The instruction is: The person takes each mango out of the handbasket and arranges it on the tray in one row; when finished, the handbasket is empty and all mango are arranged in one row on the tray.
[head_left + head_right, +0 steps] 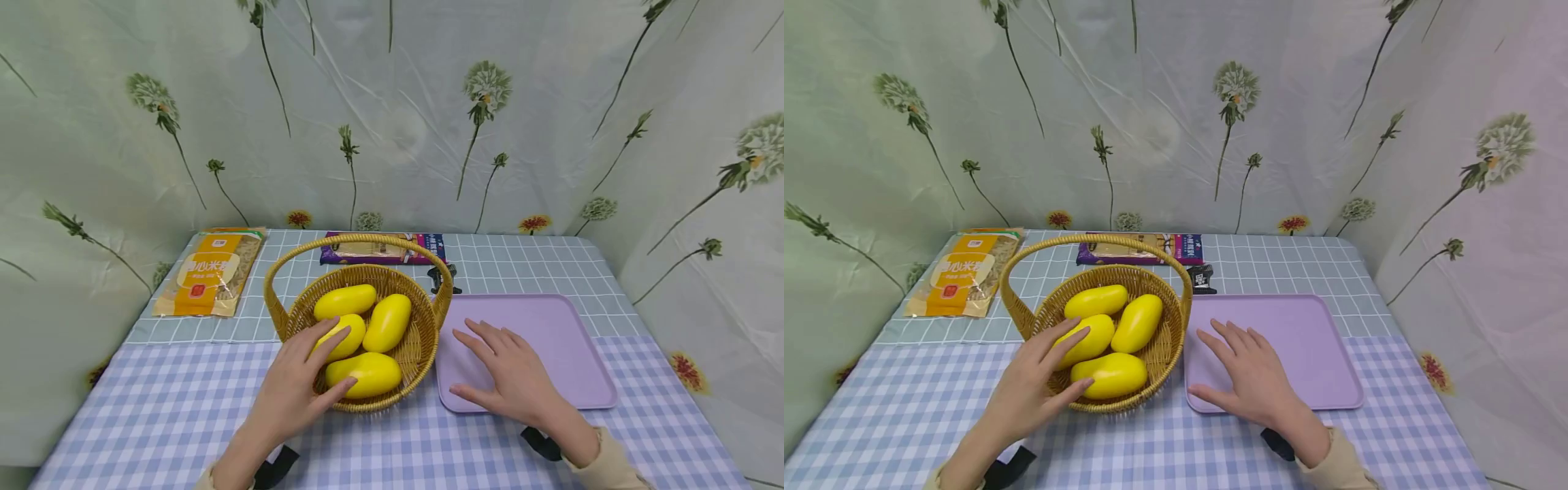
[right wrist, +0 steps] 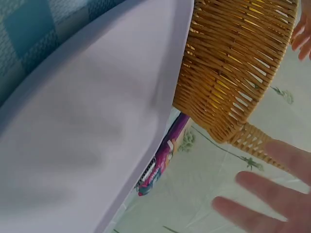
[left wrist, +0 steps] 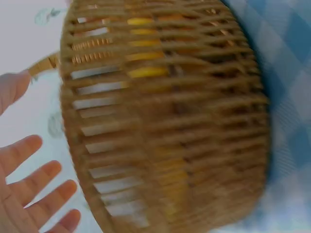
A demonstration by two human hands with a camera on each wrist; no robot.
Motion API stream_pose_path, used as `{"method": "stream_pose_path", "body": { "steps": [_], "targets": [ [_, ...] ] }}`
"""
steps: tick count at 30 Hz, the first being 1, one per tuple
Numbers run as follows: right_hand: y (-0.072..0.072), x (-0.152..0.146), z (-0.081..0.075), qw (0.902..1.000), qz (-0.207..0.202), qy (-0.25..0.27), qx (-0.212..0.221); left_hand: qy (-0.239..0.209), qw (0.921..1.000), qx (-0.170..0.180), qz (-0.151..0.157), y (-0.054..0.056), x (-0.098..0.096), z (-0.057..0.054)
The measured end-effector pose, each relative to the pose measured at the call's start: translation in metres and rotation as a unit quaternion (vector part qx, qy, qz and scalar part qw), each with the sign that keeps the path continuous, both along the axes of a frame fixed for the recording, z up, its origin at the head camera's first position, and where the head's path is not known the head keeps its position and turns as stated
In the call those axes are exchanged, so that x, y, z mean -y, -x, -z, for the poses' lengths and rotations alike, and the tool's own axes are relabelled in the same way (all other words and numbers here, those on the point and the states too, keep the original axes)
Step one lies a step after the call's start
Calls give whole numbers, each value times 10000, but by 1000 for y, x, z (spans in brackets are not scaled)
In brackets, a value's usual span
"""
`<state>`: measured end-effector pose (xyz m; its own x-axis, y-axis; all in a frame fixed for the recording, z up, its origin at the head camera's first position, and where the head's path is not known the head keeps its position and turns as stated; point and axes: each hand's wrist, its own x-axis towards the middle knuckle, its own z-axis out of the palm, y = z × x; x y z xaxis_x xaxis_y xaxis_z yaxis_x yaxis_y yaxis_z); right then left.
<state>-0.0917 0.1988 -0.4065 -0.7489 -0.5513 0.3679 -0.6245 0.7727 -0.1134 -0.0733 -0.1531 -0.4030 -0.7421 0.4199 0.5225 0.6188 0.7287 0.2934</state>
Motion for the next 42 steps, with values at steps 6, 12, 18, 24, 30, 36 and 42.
{"method": "stream_pose_path", "body": {
  "steps": [6, 12, 18, 24, 30, 36, 42],
  "targets": [
    [7, 12, 1, 9850, -649, 1277, -960, -776, 9966, 70, -283, -5, 20, 10],
    [11, 28, -2, 9645, -1166, 2070, -1152, -990, 9946, 1, -298, -5, 33, 22],
    [17, 46, -3, 9509, -1605, 2464, -961, -1080, 9939, -76, -224, -1, 42, 31],
    [19, 60, -4, 9457, -1810, 2587, -774, -1360, 9903, -257, 72, 3, 49, 37],
    [23, 70, -5, 9469, -1888, 2586, -304, -1665, 9849, -234, 404, 6, 56, 44],
    [27, 80, -6, 9544, -1771, 2376, 366, -2025, 9778, -194, 499, 9, 61, 52],
    [31, 91, -14, 9599, -1621, 1956, 1183, -2440, 9663, -522, 625, 10, 53, 49]
  ]
}}
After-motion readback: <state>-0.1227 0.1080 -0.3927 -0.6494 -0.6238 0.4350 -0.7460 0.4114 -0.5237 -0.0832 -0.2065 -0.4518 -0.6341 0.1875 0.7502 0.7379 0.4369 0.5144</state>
